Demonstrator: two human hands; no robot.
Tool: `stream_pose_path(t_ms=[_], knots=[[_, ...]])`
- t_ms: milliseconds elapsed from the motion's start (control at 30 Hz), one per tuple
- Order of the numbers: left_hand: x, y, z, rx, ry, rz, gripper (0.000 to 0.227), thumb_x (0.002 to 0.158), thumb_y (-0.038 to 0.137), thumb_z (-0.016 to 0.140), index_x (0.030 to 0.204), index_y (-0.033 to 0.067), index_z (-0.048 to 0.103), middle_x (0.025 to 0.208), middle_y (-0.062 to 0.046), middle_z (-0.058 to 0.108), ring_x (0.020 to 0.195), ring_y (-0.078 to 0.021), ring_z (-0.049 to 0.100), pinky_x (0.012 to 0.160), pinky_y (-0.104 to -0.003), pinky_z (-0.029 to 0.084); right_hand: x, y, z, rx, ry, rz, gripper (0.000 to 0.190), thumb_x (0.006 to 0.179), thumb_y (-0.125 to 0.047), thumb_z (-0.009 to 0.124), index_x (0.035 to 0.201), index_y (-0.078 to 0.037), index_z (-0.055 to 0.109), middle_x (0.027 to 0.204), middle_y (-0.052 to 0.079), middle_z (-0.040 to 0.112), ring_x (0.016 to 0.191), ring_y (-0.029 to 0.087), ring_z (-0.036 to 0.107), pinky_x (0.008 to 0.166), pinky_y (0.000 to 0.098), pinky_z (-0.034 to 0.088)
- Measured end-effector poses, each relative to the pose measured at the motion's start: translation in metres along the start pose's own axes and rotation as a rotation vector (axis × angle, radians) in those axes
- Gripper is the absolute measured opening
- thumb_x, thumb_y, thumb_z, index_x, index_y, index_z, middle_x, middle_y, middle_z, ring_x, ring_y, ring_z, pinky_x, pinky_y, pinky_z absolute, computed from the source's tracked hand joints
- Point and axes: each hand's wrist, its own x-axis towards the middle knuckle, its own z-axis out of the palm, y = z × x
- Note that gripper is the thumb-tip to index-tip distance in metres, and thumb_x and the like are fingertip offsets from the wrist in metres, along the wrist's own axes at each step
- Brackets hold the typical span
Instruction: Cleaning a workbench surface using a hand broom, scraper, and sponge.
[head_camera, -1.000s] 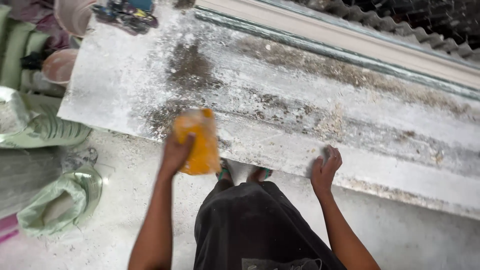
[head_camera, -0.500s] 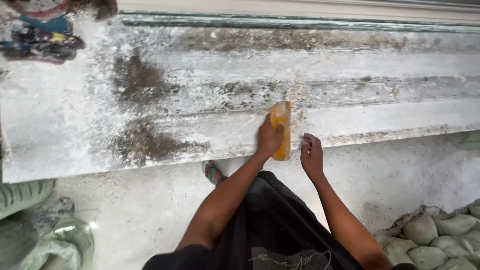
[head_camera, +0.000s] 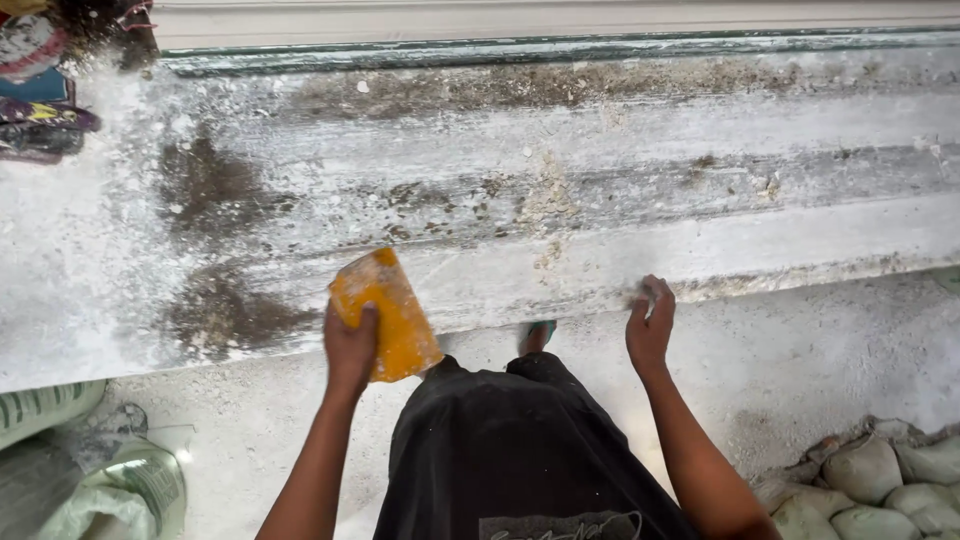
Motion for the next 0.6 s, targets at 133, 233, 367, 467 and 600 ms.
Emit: stream_pose_path(t_ms=[133, 233, 367, 467, 600], knots=[[-0.009, -0.006, 0.131, -0.036, -0.076, 0.091, 0.043, 0.093, 0.029, 0.068, 0.13, 0.0089, 0.065, 0.113, -0.026, 0.07, 0.109, -0.0461, 0.068, 0.09, -0.058, 0.052, 0.043, 0.075, 0.01, -0.024, 0.032, -0.309, 0.035, 0.108, -0.016, 0.047, 0.139, 0.0, 0.051, 0.145, 0.026, 0.048, 0.144, 0.05, 0.035, 0.122, 0.056, 0.027], [-0.022, 0.012, 0.244, -0.009, -0.06, 0.132, 0.042, 0.092, 0.035, 0.068, 0.13, 0.017, 0.064, 0.113, -0.021, 0.072, 0.111, -0.0466, 0.067, 0.09, -0.058, 0.055, 0.074, 0.082, 0.0, 0.039, -0.072, -0.357, 0.041, 0.109, -0.023, 0.043, 0.142, 0.0, 0.05, 0.152, 0.027, 0.045, 0.147, 0.05, 0.031, 0.123, 0.0561, 0.025], [-0.059, 0.08, 0.341, 0.004, -0.166, 0.064, 0.056, 0.092, 0.035, 0.064, 0.144, 0.0153, 0.056, 0.119, -0.025, 0.071, 0.113, -0.0488, 0.067, 0.093, -0.059, 0.056, 0.104, 0.106, -0.017, 0.071, -0.196, -0.365, 0.045, 0.11, -0.022, 0.039, 0.149, 0.0, 0.042, 0.158, 0.027, 0.035, 0.151, 0.049, 0.023, 0.124, 0.0579, 0.019], [-0.068, 0.104, 0.353, -0.006, -0.203, 0.095, 0.052, 0.093, 0.036, 0.064, 0.141, 0.0172, 0.058, 0.113, -0.024, 0.073, 0.109, -0.0485, 0.068, 0.088, -0.059, 0.057, 0.125, 0.119, -0.028, 0.059, -0.246, -0.422, 0.045, 0.11, -0.023, 0.038, 0.151, -0.003, 0.041, 0.16, 0.024, 0.033, 0.152, 0.047, 0.023, 0.124, 0.0588, 0.019], [-0.039, 0.095, 0.284, -0.034, -0.088, 0.095, 0.05, 0.093, 0.045, 0.067, 0.134, 0.0168, 0.065, 0.115, -0.025, 0.071, 0.112, -0.0492, 0.067, 0.09, -0.059, 0.056, 0.153, 0.136, -0.033, -0.038, -0.214, -0.508, 0.043, 0.106, -0.019, 0.044, 0.146, -0.004, 0.045, 0.158, 0.023, 0.038, 0.15, 0.046, 0.03, 0.123, 0.0587, 0.022]])
